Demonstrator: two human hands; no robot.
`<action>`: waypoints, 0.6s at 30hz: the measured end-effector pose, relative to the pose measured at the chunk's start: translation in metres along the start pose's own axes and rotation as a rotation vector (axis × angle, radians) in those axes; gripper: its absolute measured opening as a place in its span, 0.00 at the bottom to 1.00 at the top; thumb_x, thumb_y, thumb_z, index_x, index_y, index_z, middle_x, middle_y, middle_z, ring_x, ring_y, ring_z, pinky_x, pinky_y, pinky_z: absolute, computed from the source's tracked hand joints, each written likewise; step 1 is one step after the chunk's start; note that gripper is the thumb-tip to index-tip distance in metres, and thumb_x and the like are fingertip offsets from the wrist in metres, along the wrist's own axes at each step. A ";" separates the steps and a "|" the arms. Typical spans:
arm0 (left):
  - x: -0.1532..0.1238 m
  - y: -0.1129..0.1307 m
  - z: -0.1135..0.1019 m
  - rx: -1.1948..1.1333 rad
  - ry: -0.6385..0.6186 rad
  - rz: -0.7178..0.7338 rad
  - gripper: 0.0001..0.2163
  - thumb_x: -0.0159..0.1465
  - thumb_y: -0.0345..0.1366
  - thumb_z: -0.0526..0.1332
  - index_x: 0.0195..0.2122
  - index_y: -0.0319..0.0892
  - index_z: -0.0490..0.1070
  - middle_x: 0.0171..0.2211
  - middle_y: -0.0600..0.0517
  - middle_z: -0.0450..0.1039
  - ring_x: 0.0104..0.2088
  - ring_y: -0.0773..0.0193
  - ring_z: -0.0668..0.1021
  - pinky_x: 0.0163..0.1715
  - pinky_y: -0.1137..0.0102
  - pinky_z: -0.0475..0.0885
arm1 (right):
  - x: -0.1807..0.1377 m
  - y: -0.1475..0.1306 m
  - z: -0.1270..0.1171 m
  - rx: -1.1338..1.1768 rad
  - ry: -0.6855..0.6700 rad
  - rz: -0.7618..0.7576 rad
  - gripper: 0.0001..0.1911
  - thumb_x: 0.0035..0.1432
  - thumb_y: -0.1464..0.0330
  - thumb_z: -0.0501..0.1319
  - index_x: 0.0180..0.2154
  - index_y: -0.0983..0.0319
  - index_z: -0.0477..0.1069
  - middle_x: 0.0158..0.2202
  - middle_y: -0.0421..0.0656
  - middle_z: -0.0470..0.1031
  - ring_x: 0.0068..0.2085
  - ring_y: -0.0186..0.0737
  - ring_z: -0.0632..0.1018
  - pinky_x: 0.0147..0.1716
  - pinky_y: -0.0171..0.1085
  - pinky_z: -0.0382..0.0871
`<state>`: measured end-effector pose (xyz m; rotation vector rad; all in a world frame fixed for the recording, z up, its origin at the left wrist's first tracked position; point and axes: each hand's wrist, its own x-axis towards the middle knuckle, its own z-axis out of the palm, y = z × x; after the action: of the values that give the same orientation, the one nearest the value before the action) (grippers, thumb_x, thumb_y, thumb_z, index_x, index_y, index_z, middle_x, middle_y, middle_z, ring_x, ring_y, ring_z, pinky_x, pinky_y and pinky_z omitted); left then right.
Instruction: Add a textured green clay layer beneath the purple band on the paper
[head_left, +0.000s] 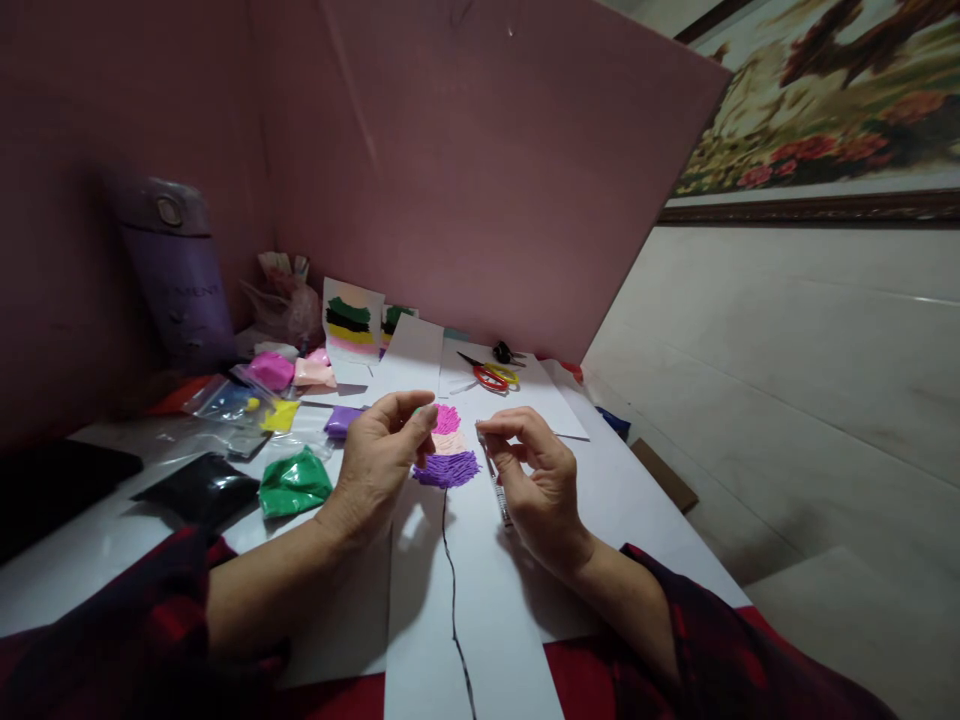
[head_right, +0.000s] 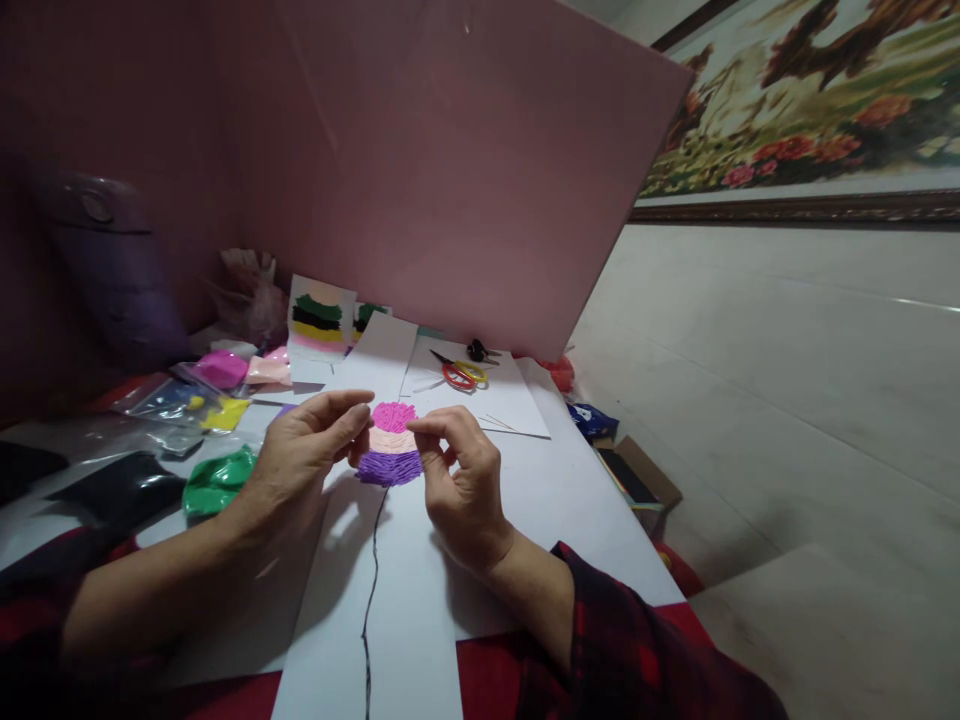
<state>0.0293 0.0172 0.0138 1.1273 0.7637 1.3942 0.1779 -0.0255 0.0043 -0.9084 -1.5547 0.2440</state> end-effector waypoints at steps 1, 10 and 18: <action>0.000 0.000 0.000 0.003 -0.022 -0.011 0.10 0.55 0.39 0.68 0.28 0.37 0.72 0.16 0.58 0.66 0.16 0.74 0.65 0.17 0.79 0.60 | 0.000 0.000 0.000 -0.002 0.000 -0.002 0.08 0.61 0.77 0.58 0.37 0.60 0.74 0.34 0.42 0.70 0.36 0.39 0.73 0.26 0.36 0.67; 0.001 -0.008 0.000 -0.112 -0.232 -0.184 0.22 0.49 0.49 0.71 0.35 0.35 0.74 0.22 0.51 0.74 0.18 0.69 0.73 0.16 0.76 0.65 | 0.000 -0.001 0.000 -0.029 -0.009 -0.014 0.08 0.62 0.76 0.58 0.37 0.60 0.74 0.35 0.42 0.71 0.36 0.38 0.73 0.27 0.36 0.67; 0.004 -0.015 -0.001 -0.081 -0.245 -0.153 0.15 0.46 0.38 0.76 0.27 0.39 0.71 0.17 0.58 0.69 0.16 0.74 0.69 0.17 0.79 0.62 | 0.000 0.000 0.000 -0.029 -0.007 -0.010 0.08 0.62 0.76 0.58 0.36 0.59 0.73 0.34 0.42 0.70 0.36 0.39 0.74 0.27 0.36 0.67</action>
<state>0.0341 0.0231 0.0009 1.1275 0.5990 1.1255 0.1781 -0.0259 0.0045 -0.9232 -1.5729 0.2183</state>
